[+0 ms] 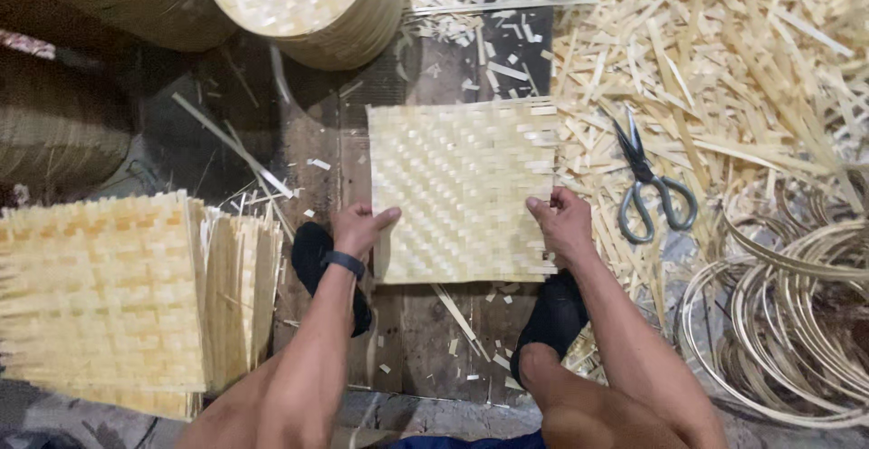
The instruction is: The person assembles bamboo baskets by placing a woven base onto a circular frame, trimming the excess bamboo strips with shears, and fitting a reinforcing rim over the edges.
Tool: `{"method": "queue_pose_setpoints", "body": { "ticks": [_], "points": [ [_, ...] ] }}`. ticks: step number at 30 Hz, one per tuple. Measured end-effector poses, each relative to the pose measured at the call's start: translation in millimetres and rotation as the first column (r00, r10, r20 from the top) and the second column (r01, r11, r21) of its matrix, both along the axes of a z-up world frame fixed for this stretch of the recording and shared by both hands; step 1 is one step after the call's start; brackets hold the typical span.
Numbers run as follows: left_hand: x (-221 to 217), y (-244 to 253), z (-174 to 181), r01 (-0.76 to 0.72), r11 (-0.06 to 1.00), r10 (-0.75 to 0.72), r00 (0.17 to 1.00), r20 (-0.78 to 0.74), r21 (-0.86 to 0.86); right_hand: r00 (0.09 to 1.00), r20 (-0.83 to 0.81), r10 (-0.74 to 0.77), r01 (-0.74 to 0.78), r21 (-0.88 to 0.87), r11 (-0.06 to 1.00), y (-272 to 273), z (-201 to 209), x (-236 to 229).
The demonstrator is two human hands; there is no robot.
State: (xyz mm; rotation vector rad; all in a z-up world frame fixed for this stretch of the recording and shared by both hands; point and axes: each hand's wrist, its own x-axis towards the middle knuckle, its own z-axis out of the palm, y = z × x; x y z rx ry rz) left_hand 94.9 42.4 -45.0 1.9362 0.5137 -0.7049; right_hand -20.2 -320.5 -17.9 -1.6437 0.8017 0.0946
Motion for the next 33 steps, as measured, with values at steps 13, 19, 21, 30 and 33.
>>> {"method": "queue_pose_setpoints", "body": {
  "ticks": [13,19,21,30,33],
  "points": [
    [-15.1,-16.6,21.4,0.009,0.993,-0.017,0.997,0.071,0.115,0.97,0.173,0.171,-0.031,-0.608,0.793,-90.6,39.6,-57.7],
    [-16.6,-18.3,13.4,-0.002,0.99,-0.004,0.999,0.042,0.139,0.703,-0.694,0.155,-0.707,-0.705,0.053,-229.9,106.4,-126.8],
    [-13.3,-19.8,10.5,0.028,0.985,-0.053,0.989,0.137,0.173,0.773,-0.585,0.245,-0.627,-0.763,0.155,-237.5,112.1,-147.5],
    [-26.4,-27.7,56.1,-0.057,0.871,-0.263,0.786,0.559,0.488,0.999,0.027,0.043,-0.005,-0.788,0.615,-245.1,169.0,-162.4],
    [-21.9,-36.6,87.2,-0.087,0.918,-0.184,0.771,0.61,0.387,0.976,0.215,-0.024,0.186,-0.778,0.6,-262.7,186.9,-167.6]
  ]
}}
